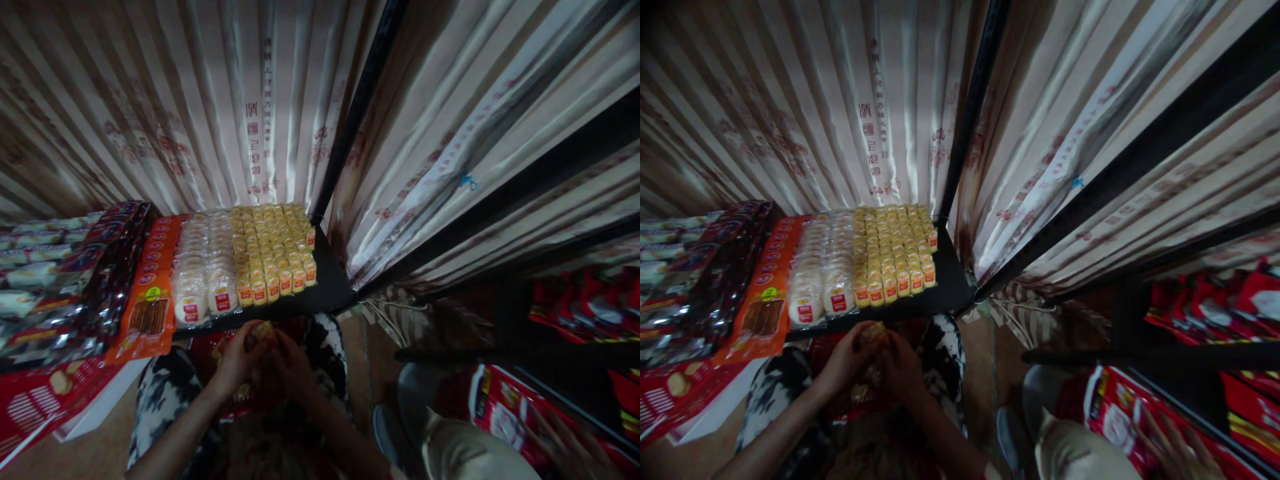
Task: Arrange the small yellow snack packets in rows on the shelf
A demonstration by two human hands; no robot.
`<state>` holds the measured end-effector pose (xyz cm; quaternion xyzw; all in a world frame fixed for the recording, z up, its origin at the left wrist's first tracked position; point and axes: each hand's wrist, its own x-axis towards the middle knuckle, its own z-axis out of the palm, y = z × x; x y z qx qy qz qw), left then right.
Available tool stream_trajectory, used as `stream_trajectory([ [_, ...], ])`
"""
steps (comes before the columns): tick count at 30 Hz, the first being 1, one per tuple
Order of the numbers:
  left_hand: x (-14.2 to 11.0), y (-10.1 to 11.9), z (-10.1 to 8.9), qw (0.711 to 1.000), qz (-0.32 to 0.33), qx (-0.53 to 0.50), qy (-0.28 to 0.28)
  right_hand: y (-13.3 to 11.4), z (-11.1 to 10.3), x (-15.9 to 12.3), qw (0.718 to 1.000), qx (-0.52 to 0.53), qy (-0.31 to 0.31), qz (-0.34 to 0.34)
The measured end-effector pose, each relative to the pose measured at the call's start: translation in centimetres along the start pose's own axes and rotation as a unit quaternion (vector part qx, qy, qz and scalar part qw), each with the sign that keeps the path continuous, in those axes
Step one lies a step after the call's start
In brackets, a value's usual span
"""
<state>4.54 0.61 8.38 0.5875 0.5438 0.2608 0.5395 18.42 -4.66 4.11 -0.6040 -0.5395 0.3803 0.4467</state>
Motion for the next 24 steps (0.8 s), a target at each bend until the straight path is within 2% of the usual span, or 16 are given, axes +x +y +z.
stream_trajectory([
  [3,0.7,2.7,0.5,0.999,0.023,-0.030,-0.010,-1.2,-1.7,1.2,0.999,0.026,0.030,-0.024],
  [12,4.1,9.1,1.7,0.991,0.095,-0.001,-0.089,-2.6,-6.3,4.2,0.993,0.041,0.089,-0.069],
  [17,8.2,12.0,3.7,0.980,0.173,0.065,-0.074,-2.7,-9.1,6.8,0.987,0.039,0.139,-0.076],
  [21,12.0,14.4,5.5,0.959,0.239,0.133,-0.072,-2.0,-11.1,10.2,0.978,0.048,0.189,-0.075],
  [24,14.8,16.5,6.6,0.941,0.277,0.183,-0.073,-1.3,-12.4,13.0,0.974,0.046,0.205,-0.081],
])
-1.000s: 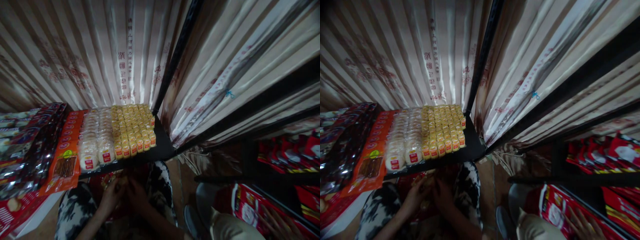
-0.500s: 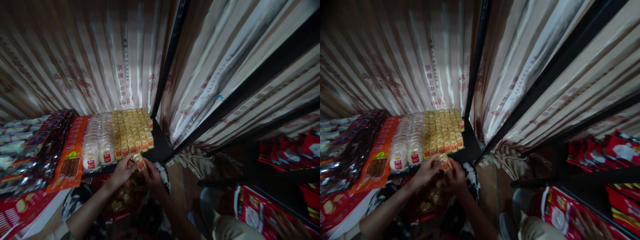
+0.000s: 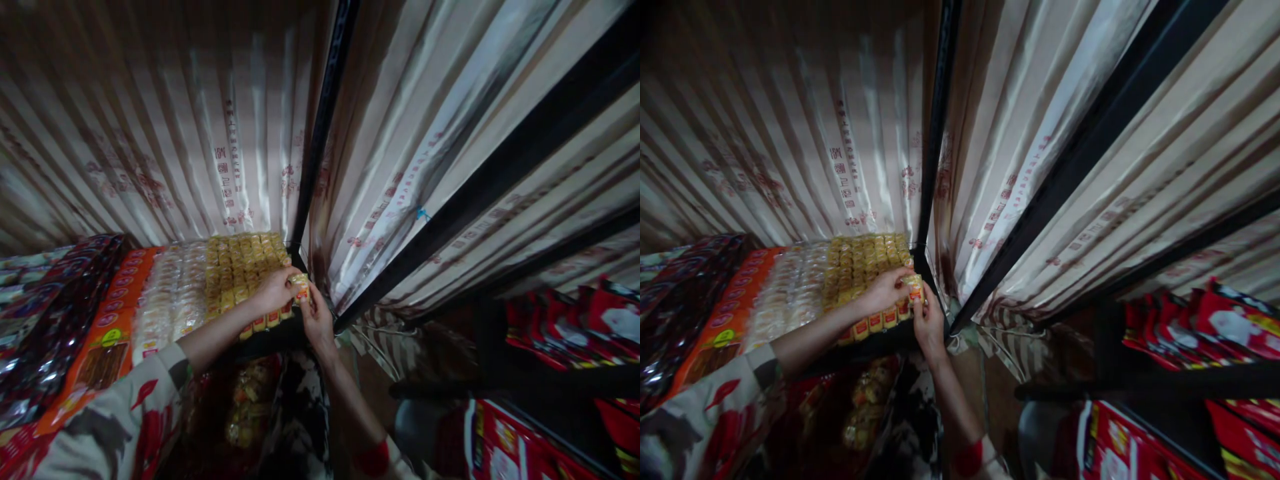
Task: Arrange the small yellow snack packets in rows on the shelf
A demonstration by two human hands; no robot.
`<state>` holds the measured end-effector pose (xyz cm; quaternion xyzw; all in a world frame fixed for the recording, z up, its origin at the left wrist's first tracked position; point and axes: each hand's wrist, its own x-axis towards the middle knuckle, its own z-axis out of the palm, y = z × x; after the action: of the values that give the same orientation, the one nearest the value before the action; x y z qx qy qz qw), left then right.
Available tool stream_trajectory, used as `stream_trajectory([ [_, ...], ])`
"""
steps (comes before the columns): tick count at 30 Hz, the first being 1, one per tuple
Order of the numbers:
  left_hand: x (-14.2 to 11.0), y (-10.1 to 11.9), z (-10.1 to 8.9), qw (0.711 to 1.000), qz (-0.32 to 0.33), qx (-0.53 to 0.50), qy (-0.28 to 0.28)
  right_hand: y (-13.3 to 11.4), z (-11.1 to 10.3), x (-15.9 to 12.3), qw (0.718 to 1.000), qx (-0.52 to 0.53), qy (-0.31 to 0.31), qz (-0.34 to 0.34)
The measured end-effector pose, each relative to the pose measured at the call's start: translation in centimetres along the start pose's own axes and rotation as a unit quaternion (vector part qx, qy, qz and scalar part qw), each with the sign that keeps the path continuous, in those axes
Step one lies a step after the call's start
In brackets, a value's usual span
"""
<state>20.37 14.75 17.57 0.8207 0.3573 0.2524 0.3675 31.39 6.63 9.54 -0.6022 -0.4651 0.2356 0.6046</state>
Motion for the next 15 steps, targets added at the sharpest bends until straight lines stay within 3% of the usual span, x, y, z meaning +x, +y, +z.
stream_trajectory([
  [7,5.9,-0.7,0.3,0.975,-0.018,0.220,-0.038,2.7,0.5,5.0,0.997,-0.076,0.010,0.000],
  [15,6.6,-2.0,1.7,0.955,-0.028,0.292,-0.043,6.7,2.0,6.4,0.986,-0.166,-0.011,0.001],
])
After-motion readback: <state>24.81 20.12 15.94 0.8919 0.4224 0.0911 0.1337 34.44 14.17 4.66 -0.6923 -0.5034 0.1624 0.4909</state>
